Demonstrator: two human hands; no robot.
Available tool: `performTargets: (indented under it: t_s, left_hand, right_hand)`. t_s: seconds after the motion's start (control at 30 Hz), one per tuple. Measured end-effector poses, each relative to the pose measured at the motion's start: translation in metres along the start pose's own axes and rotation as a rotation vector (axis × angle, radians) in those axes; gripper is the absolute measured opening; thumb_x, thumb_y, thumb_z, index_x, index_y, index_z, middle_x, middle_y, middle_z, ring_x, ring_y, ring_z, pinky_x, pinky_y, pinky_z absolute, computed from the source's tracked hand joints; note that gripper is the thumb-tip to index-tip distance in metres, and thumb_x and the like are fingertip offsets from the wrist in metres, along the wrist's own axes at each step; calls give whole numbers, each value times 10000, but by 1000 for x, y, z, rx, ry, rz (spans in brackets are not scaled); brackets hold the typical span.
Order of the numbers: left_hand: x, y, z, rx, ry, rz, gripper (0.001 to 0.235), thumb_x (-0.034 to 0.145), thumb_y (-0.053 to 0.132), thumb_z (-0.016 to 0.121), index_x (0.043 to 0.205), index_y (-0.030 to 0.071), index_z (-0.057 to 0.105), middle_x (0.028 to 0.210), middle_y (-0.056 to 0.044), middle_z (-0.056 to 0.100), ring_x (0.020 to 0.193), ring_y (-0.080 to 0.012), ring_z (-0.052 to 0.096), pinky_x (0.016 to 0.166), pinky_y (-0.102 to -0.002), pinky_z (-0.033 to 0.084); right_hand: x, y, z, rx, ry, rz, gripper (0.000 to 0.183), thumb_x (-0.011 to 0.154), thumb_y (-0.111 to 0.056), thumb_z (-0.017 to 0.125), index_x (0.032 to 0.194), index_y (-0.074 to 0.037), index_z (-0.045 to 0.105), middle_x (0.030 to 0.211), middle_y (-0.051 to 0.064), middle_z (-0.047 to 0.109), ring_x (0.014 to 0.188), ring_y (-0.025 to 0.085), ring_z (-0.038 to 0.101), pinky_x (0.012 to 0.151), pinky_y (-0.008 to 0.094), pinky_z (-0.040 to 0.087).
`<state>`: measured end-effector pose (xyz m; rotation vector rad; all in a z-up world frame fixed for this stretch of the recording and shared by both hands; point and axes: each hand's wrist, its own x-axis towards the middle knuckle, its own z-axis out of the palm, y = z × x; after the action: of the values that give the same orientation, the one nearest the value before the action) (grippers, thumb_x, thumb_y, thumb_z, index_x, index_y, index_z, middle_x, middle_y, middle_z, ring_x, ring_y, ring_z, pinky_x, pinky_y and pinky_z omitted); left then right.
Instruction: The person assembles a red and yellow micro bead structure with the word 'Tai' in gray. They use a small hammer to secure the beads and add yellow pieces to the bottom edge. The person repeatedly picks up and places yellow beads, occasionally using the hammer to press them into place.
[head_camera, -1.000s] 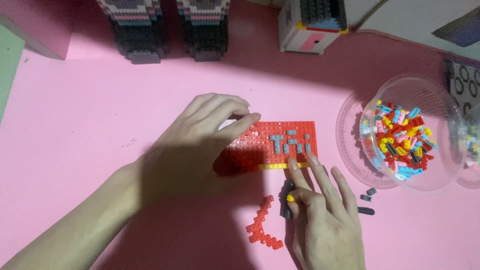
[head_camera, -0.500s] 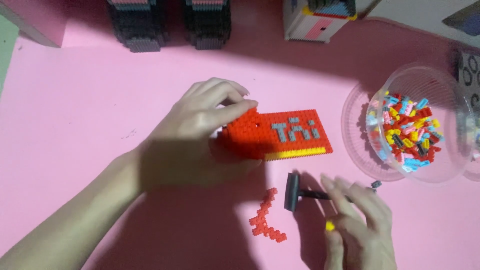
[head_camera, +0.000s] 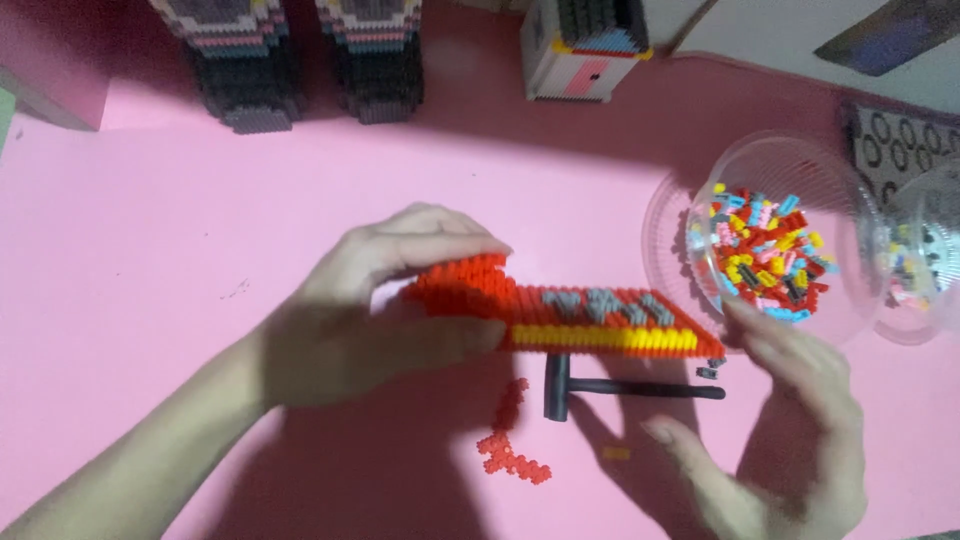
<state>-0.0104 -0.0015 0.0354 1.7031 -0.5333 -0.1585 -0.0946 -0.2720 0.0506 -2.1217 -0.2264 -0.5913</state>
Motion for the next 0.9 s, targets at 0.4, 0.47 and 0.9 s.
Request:
performTargets:
  t_s: [0.4, 0.47, 0.9]
  left_hand:
    - [-11, 30, 15, -217, -132, 147, 179, 991, 174, 690, 1026, 4, 733, 890, -96, 743, 929, -171, 704, 967, -309, 519]
    - [-13, 26, 21, -425, -125, 44, 284, 951, 115, 719, 1160, -67, 660, 1128, -164, 558, 616, -250, 800, 614, -317, 734]
    - [-8, 32, 15, -101, -161, 250, 268, 1026, 278, 624, 949, 56, 753, 820, -4, 783, 1029, -195, 585, 973, -315, 466]
  right_hand:
    - [36, -1, -2, 87, -228, -349, 251, 810, -190, 734, 936, 22, 690, 987, 202, 783, 908, 294, 806, 891, 401, 633]
    - [37, 2, -5, 102, -262, -380, 235, 835, -186, 709, 941, 22, 685, 983, 209, 775, 901, 308, 807, 886, 413, 648]
    - [34, -4, -8, 108, -264, -356, 205, 845, -174, 699, 927, 14, 692, 958, 189, 779, 893, 306, 811, 869, 404, 635]
